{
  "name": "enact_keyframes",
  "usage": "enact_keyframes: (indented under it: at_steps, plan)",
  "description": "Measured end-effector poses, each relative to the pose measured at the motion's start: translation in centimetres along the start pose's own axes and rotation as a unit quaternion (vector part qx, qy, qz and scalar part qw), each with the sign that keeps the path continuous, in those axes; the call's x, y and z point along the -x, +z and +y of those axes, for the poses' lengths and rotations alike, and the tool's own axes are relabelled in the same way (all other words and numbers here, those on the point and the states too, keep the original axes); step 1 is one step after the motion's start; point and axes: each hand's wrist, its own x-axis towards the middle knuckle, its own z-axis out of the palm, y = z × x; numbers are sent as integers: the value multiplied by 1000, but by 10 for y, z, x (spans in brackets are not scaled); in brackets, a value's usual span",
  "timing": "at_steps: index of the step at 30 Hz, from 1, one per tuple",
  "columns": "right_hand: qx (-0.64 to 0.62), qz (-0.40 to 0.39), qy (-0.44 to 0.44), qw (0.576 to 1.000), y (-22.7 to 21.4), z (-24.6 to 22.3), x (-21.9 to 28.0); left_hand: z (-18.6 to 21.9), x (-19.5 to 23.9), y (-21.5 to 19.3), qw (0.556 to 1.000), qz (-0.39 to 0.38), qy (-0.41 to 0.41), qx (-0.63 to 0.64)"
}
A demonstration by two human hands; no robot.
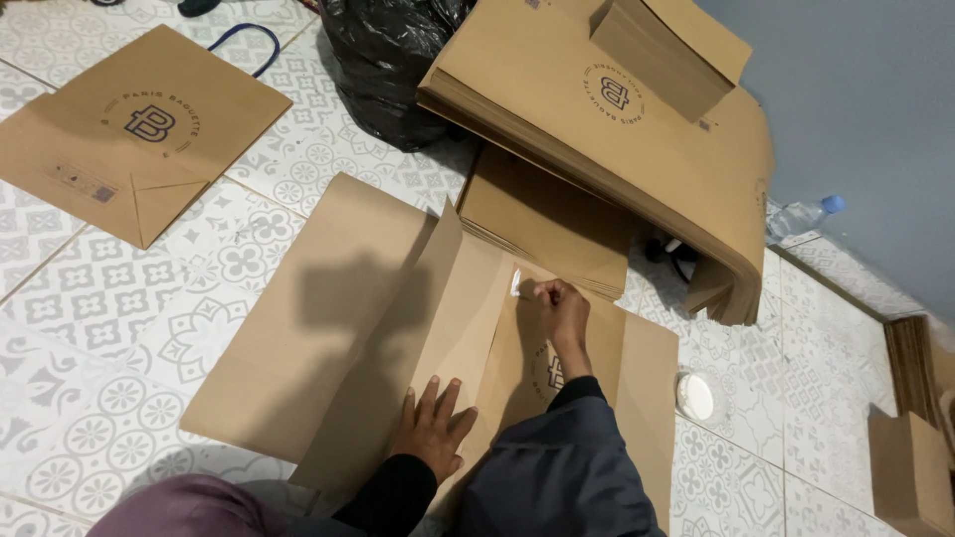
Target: The person sits on the floor and assembles flat paper bags by folding the side flaps inward and securing them with adhesive tape. They repeat this process for multiple bags, using a tape dispenser to apply tape along the center seam of each bag.
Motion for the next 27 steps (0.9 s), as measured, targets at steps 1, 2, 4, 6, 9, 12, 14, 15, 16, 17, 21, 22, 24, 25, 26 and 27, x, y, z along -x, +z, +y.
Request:
enact_keyframes:
  at_steps: [1, 2, 4, 6, 9, 12, 14, 15, 16, 17, 21, 22, 24, 25, 26, 27]
  plan:
    - [-10, -21, 7, 1000, -4, -5, 8, 1, 4, -8, 1000, -24, -3, 1]
    - [-21, -41, 13, 999, -8, -11, 15, 1, 7, -16, 999, -47, -7, 0]
    - [-8, -49, -1, 999, -8, -2, 22, -1, -1, 3, 1000, -15, -3, 3]
    - [5, -57, -15, 998, -8, 4, 24, -2, -4, 11, 1000, 16, 1, 6]
    - [4, -46, -38, 998, -9, 3, 18, 0, -1, 2, 1000, -1, -2, 18]
    - [7, 1, -26, 1000, -6, -6, 2, 0, 0, -1, 1000, -22, -9, 5]
    - [-40, 58, -2, 997, 2, -8, -11, -1, -4, 11, 1000, 20, 3, 5]
    - [-41, 57, -1, 998, 8, -1, -19, -2, -3, 10, 1000, 19, 2, 5]
    - [-24, 78, -29, 996, 15, 6, -28, -2, -3, 9, 1000, 16, 3, 5]
    - [-8, 99, -58, 993, 21, 12, -38, -2, -3, 8, 1000, 14, 4, 5]
    - [4, 88, -54, 995, 29, 14, -47, -3, -5, 17, 999, 21, 10, 24]
    - [1, 86, -61, 994, 30, 15, -48, -3, -8, 24, 999, 46, 9, 8]
    - [-1, 83, -68, 994, 28, 12, -46, -3, -10, 29, 997, 70, 8, -7]
    - [5, 67, -49, 997, 25, 7, -43, -4, -9, 28, 998, 63, 11, -3]
    - [11, 52, -32, 998, 21, 2, -41, -4, -9, 26, 998, 57, 14, -1]
    - [11, 52, -32, 998, 21, 3, -39, -4, -9, 24, 998, 58, 15, 0]
